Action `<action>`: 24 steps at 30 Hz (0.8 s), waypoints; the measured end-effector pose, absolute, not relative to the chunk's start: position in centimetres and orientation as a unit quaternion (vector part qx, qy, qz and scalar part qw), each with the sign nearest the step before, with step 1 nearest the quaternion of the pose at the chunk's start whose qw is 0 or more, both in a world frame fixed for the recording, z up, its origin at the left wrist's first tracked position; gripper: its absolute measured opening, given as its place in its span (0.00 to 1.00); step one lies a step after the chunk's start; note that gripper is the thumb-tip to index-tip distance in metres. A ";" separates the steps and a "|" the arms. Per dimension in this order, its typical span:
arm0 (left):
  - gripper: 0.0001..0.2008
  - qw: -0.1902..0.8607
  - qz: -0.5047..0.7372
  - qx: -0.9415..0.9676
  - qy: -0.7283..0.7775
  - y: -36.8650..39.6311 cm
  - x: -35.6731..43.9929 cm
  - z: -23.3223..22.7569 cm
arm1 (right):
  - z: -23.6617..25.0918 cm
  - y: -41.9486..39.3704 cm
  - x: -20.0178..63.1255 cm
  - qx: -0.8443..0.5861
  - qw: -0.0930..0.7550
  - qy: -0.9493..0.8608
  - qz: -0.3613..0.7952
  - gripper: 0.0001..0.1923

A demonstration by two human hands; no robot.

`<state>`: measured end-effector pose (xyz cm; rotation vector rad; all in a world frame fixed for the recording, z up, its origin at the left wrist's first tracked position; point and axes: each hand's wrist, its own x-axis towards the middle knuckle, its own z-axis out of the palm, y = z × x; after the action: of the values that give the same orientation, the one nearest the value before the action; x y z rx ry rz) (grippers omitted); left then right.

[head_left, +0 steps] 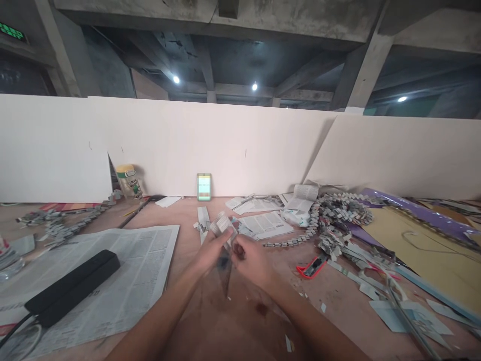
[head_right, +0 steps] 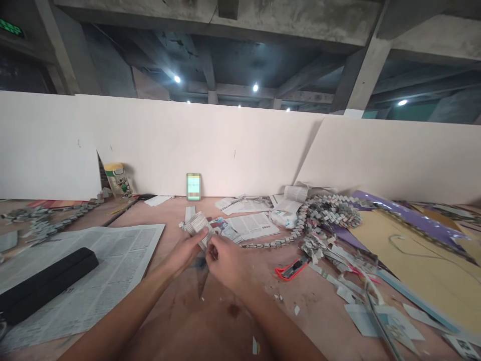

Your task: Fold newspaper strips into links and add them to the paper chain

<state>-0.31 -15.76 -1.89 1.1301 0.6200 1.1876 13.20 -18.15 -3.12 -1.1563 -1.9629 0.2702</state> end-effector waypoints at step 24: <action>0.11 0.482 0.468 0.634 0.383 -16.2 -1.8 -1.3 | -1.5 -17.7 14.5 -0.469 0.554 -0.598 0.341 0.19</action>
<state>-1.77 -16.20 -1.32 1.5449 0.9344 1.1400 14.50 -17.71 -1.53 -1.1075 -1.4141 0.8051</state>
